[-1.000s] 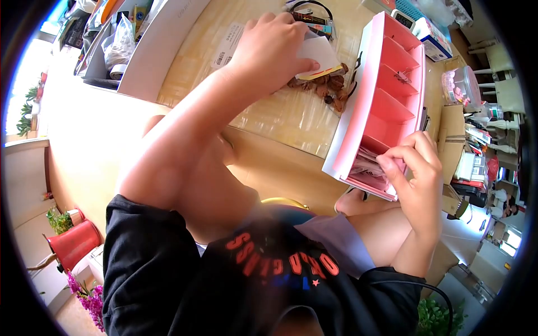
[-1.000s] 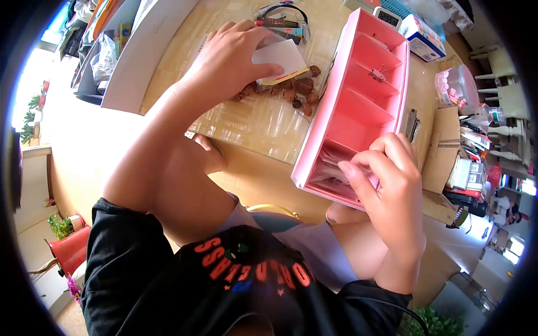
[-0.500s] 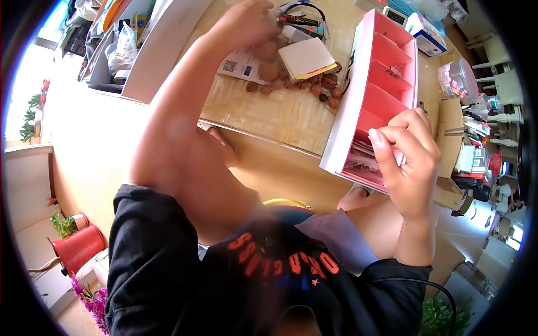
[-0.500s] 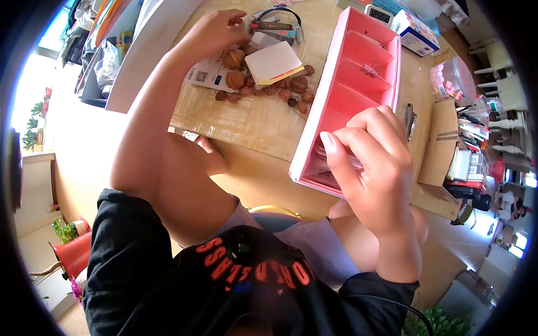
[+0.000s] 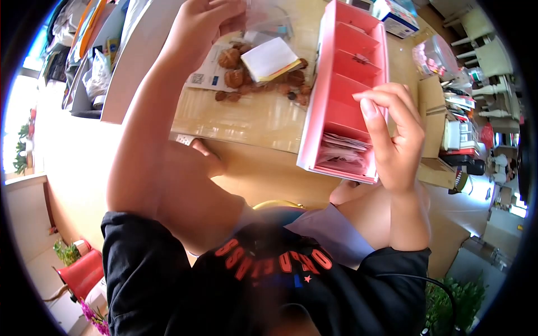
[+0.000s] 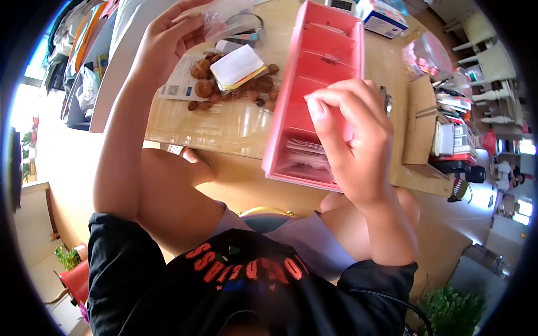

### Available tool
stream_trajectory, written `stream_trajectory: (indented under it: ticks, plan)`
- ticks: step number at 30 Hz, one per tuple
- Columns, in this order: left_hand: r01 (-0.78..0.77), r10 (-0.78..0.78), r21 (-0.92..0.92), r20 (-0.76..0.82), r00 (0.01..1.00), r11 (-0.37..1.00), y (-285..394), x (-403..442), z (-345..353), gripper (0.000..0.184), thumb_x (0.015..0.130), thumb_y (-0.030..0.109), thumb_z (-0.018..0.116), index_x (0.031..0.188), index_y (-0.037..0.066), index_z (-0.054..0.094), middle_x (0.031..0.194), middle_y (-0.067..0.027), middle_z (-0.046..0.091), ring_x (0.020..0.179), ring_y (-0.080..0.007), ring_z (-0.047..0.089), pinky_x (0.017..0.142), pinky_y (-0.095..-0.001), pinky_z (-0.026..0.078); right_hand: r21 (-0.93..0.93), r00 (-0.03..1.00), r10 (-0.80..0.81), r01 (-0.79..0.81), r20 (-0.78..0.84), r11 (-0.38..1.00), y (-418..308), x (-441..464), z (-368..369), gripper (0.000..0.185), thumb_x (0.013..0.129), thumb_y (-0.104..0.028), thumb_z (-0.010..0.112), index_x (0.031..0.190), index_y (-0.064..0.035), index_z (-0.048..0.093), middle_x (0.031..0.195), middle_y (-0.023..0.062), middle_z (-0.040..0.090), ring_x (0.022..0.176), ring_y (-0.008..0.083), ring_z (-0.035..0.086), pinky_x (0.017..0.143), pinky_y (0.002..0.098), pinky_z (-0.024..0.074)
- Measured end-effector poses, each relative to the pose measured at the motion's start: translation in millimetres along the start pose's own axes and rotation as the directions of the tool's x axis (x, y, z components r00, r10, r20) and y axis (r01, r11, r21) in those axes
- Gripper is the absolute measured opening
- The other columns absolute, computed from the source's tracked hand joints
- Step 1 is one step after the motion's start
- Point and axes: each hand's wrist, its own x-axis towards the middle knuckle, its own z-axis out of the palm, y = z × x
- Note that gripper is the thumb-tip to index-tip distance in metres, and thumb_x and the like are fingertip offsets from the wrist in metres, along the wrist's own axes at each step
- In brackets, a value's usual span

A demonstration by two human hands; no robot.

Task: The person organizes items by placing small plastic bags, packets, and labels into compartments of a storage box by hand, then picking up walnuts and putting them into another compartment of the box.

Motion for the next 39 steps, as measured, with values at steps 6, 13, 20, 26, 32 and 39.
stream_trajectory:
  ticks: [6, 13, 20, 26, 32, 39]
  plan:
    - [-0.027, 0.031, -0.017, 0.266, 0.964, 0.999, 12.6, -42.9, 53.6, 0.036, 0.099, -0.002, 0.055, 0.135, -0.004, 0.055, 0.114, -0.0067, 0.067, 0.101, -0.0133, 0.069, 0.101, -0.0414, 0.06, 0.373, 0.966, 0.254, -0.216, -0.055, 0.902, 6.8, -6.4, 3.3, 0.027, 0.102, -0.01, 0.062, 0.126, 0.0021, 0.062, 0.103, 0.0053, 0.066, 0.093, 0.0114, 0.058, 0.089, 0.0277, 0.0471]
    - [0.008, -0.038, 0.124, 0.236, 0.971, 0.992, 10.3, -57.7, 88.2, 0.027, 0.101, 0.006, 0.057, 0.128, -0.001, 0.059, 0.113, -0.0061, 0.068, 0.102, -0.0089, 0.066, 0.09, -0.0294, 0.059, 0.751, 0.88, 0.436, -0.415, 0.189, 0.514, 1.0, -6.2, -11.0, 0.03, 0.102, -0.009, 0.062, 0.128, 0.005, 0.059, 0.097, 0.0026, 0.066, 0.088, 0.0058, 0.057, 0.082, 0.0227, 0.0471]
    - [0.159, -0.171, 0.063, 0.356, 0.919, 0.985, 11.3, -50.6, 100.9, 0.029, 0.103, 0.014, 0.061, 0.126, -0.003, 0.06, 0.109, -0.007, 0.072, 0.096, -0.0109, 0.07, 0.086, -0.0275, 0.058, 0.646, 0.892, 0.44, -0.397, 0.104, 0.652, 1.1, -7.9, -13.6, 0.022, 0.102, -0.006, 0.061, 0.121, 0.0045, 0.061, 0.091, 0.0051, 0.07, 0.084, 0.008, 0.064, 0.075, 0.0241, 0.0529]
    - [0.104, -0.137, 0.102, 0.413, 0.9, 0.989, 4.8, -63.4, 108.8, 0.024, 0.099, 0.01, 0.071, 0.116, -0.002, 0.06, 0.102, -0.0088, 0.074, 0.09, -0.0146, 0.074, 0.081, -0.0291, 0.062, 0.724, 0.857, 0.469, -0.461, 0.214, 0.513, -2.0, -20.4, -21.0, 0.018, 0.105, -0.007, 0.057, 0.121, 0.0007, 0.054, 0.088, 0.0055, 0.069, 0.083, 0.0096, 0.064, 0.069, 0.0257, 0.0542]
    - [0.323, -0.22, -0.132, 0.495, 0.841, 0.937, 19.2, -68.5, 113.0, 0.014, 0.103, 0.01, 0.058, 0.114, 0.0, 0.057, 0.099, -0.0127, 0.073, 0.085, -0.0266, 0.078, 0.075, -0.0328, 0.064, 0.572, 0.972, 0.235, -0.203, 0.018, 0.795, -2.3, -34.0, -15.1, 0.015, 0.107, -0.006, 0.056, 0.121, 0.0, 0.054, 0.099, 0.0066, 0.067, 0.087, 0.009, 0.063, 0.076, 0.0249, 0.0534]
    - [0.382, -0.194, -0.289, 0.514, 0.835, 0.878, 3.0, -67.1, 114.8, 0.016, 0.105, 0.017, 0.051, 0.105, 0.002, 0.057, 0.099, -0.0115, 0.072, 0.094, -0.0227, 0.076, 0.084, -0.0359, 0.061, 0.441, 0.98, 0.194, -0.157, -0.039, 0.883, 5.0, -46.1, -26.6, 0.013, 0.106, -0.002, 0.054, 0.115, 0.0027, 0.061, 0.11, 0.0062, 0.065, 0.101, 0.0104, 0.06, 0.09, 0.0252, 0.0478]
